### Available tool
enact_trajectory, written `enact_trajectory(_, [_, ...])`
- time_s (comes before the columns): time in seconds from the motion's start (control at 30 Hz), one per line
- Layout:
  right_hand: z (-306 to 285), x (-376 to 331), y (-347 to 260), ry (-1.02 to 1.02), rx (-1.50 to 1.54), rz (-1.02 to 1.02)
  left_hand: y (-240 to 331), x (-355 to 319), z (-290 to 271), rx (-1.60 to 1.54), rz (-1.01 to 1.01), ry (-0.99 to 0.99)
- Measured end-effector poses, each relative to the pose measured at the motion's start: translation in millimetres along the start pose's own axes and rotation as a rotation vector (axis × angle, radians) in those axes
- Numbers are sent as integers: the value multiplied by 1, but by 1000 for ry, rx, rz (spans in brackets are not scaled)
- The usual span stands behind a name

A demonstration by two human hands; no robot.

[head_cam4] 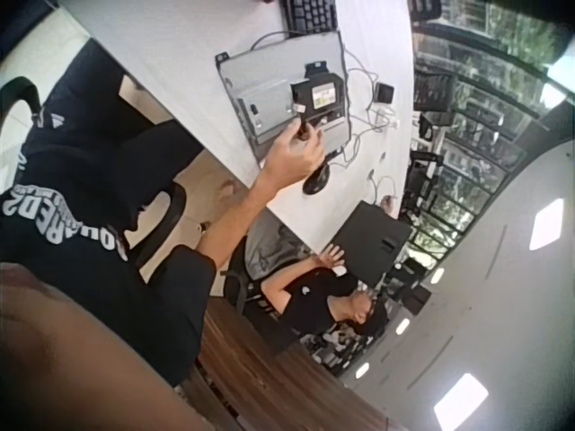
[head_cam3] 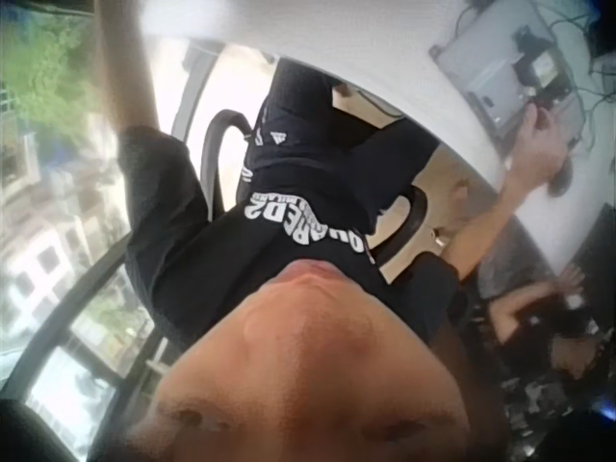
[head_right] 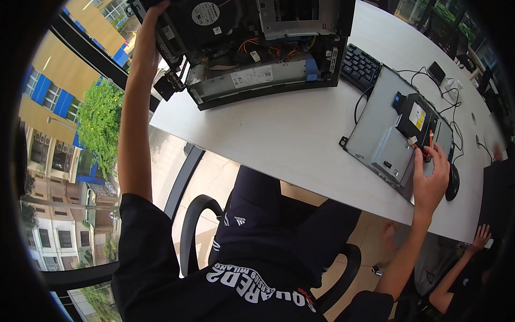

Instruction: Connecting internal components, securing an optical drive with a screwdriver, and attaching the case panel of a desktop PC.

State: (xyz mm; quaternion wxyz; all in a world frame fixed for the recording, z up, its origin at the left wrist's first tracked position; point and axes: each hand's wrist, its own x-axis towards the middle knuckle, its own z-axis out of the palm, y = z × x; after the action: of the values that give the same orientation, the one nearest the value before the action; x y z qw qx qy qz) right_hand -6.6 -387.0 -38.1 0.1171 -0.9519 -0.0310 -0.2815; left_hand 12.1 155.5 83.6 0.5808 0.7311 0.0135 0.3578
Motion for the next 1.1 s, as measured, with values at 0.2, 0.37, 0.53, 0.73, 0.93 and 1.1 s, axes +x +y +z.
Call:
enact_trajectory(0.2, [-5, 4, -43, 195, 90, -94, -2, 5, 3, 0, -17, -58])
enact_trajectory(0.37, [-2, 16, -175, 120, 483, -586, -22, 13, -11, -17, 91, 3])
enact_trajectory(0.53, [44, 27, -279, 161, 594, -929, -12, 11, -4, -3, 17, -103])
enact_trajectory(0.73, [85, 36, -340, 187, 392, -1008, -2, 6, -1, 32, -38, -98])
enact_trajectory(0.93, [97, 42, -349, 194, 361, -1007, 2, 3, 1, 39, -20, -89])
enact_trajectory(1.1, [96, 38, -348, 244, 390, -1029, -9, 8, -5, 17, 34, -116])
